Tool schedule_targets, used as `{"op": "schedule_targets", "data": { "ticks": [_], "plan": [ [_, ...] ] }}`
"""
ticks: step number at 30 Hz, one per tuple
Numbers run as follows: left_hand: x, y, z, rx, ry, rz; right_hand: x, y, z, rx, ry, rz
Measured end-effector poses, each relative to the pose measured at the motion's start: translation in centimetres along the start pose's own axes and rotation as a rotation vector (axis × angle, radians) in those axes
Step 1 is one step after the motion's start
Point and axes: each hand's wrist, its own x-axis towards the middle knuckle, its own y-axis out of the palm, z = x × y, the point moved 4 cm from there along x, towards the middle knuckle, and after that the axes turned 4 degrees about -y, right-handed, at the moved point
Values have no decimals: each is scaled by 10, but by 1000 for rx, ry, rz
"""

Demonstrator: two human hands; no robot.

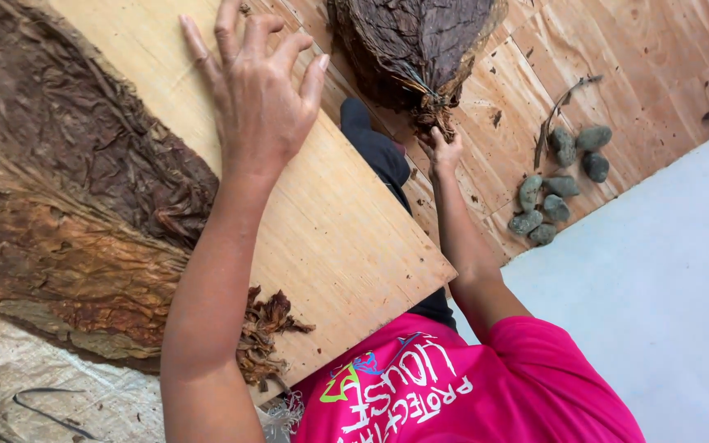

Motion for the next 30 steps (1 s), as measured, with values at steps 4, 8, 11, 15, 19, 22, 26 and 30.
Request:
{"op": "schedule_targets", "data": {
  "ticks": [4, 8, 11, 15, 19, 22, 26, 30],
  "plan": [
    [4, -4, 1, 25, -40, -20, -40, 4, 30, -252, 66, -105],
    [3, 6, 5, 37, -102, -103, -42, -62, 30, -263, 63, 94],
    [7, 10, 21, -129, -91, -296, -78, -6, 68, -332, -34, 189],
    [0, 20, 46, -599, -3, -364, -113, -4, 108, -384, -154, 284],
    [-88, -15, 57, -471, 13, -440, -107, -25, 131, -365, -265, 270],
    [-148, -96, 99, 50, -312, -282, -81, -89, 131, -379, -328, 161],
    [-219, -105, 157, 144, -851, 171, -139, -44, 222, -567, -531, -3],
    [-232, -88, 190, 146, -874, 118, -206, 25, 281, -226, -1065, 394]
  ]
}}
